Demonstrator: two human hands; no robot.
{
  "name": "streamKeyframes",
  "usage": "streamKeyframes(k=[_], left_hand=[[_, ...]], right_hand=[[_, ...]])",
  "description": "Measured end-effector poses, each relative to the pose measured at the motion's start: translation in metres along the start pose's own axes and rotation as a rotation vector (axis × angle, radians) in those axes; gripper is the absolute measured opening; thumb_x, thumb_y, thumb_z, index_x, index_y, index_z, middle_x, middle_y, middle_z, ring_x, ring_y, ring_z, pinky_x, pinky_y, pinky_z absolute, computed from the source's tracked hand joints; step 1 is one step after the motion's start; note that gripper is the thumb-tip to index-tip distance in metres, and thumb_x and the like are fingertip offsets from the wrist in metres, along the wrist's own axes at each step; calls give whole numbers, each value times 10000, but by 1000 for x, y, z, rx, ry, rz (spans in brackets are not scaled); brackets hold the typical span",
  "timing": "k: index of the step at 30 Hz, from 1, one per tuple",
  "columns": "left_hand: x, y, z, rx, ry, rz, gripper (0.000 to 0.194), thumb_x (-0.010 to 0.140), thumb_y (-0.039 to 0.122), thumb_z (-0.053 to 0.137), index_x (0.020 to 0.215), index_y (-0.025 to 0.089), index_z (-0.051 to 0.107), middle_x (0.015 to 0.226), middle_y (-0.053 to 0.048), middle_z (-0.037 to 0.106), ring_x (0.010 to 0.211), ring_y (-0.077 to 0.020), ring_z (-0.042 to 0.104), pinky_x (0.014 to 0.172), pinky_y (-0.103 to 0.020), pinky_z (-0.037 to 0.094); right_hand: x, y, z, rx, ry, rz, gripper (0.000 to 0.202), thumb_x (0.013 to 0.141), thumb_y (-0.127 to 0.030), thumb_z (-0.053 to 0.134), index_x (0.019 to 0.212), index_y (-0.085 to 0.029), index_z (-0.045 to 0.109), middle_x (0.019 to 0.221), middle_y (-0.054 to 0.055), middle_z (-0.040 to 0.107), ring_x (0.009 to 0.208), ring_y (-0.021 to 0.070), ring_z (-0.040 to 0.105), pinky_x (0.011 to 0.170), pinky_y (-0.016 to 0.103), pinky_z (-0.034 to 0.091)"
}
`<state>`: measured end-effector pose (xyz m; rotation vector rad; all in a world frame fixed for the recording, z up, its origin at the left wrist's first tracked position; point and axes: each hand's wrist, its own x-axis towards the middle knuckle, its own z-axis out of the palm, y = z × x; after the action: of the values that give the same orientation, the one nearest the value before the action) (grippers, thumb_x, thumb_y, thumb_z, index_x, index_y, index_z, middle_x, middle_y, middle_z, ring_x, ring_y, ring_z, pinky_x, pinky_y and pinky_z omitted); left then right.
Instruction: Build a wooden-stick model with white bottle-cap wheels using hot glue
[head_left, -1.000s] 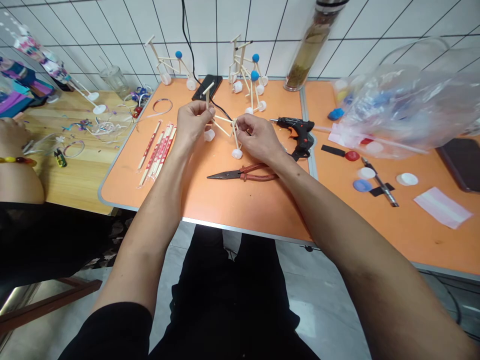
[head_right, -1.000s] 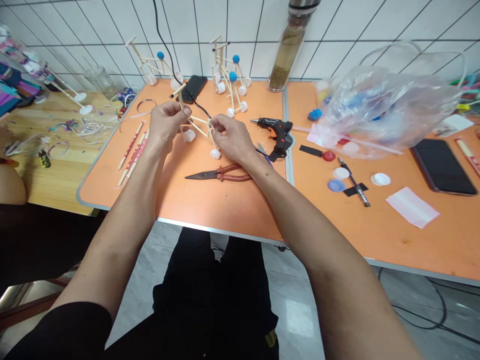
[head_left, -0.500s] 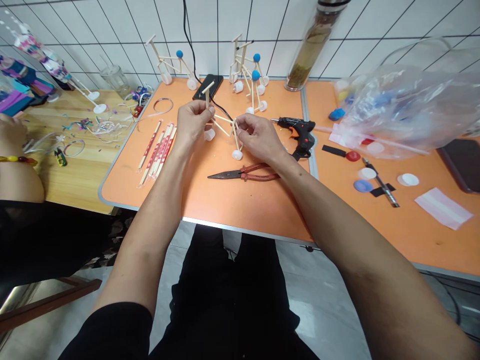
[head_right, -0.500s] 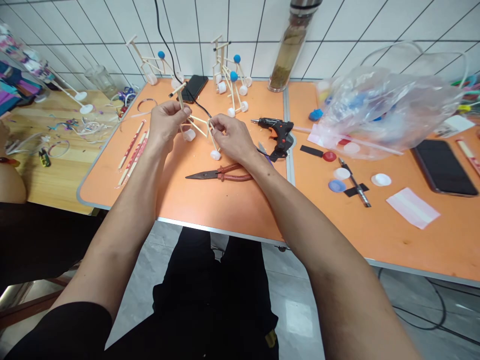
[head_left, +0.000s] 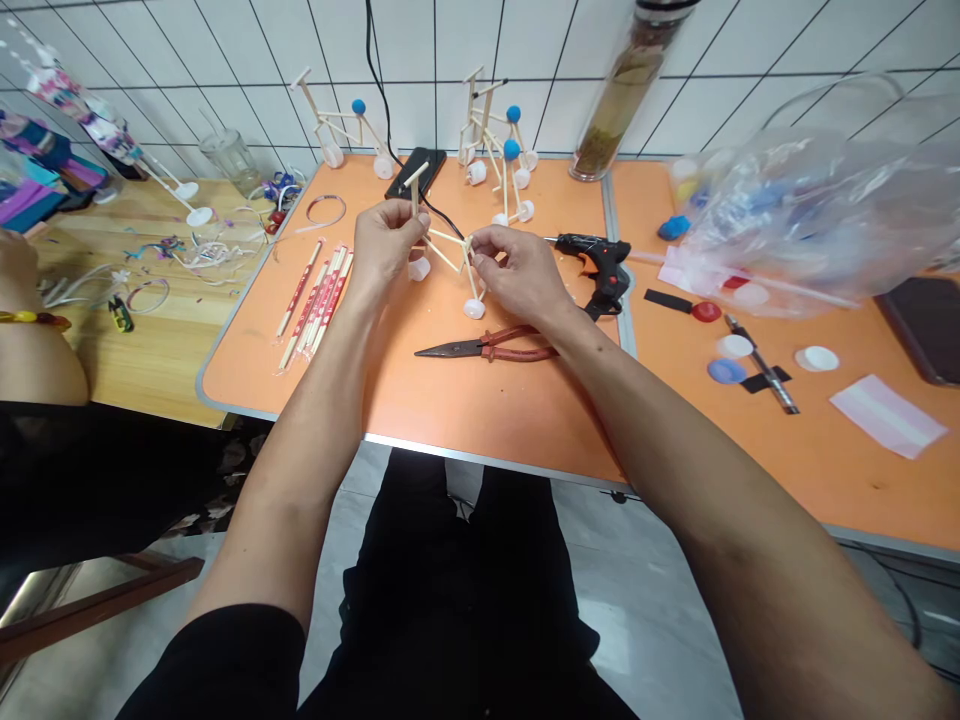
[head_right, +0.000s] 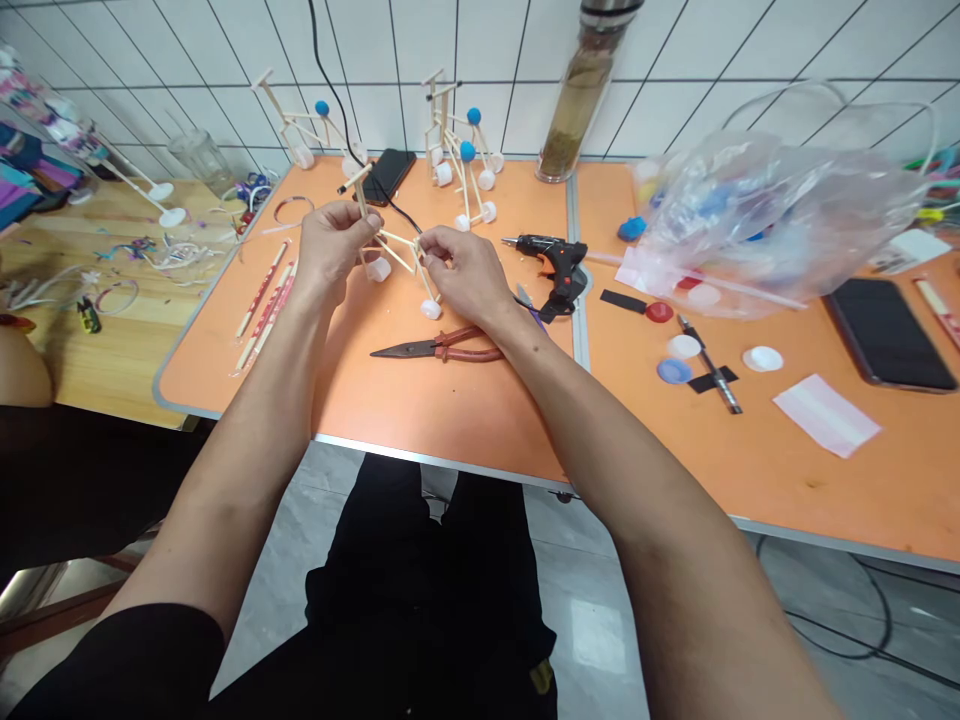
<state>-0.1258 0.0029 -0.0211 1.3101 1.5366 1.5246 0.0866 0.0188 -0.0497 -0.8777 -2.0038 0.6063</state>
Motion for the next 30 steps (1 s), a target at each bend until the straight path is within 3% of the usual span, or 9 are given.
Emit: streamKeyframes(k=[11, 30], left_hand=[[1, -2, 0, 4, -4, 5, 150, 901, 274, 843, 860, 229, 706, 745, 4, 731, 722, -132, 737, 644, -202, 592], [0, -2, 1, -20, -19, 8, 160, 902, 267, 853, 848, 241, 705, 752, 2, 742, 709, -142, 746, 660, -224, 613]], right_hand=[[2, 0, 1, -1, 6, 22, 214, 919, -148, 585, 1012, -224, 763, 926, 37, 775, 831, 211, 645, 826, 374, 497], [0, -5, 0, 71, -43, 57, 178, 1017, -323, 601, 1071, -240, 748, 922, 25, 717, 833, 215, 626, 805, 369, 486]])
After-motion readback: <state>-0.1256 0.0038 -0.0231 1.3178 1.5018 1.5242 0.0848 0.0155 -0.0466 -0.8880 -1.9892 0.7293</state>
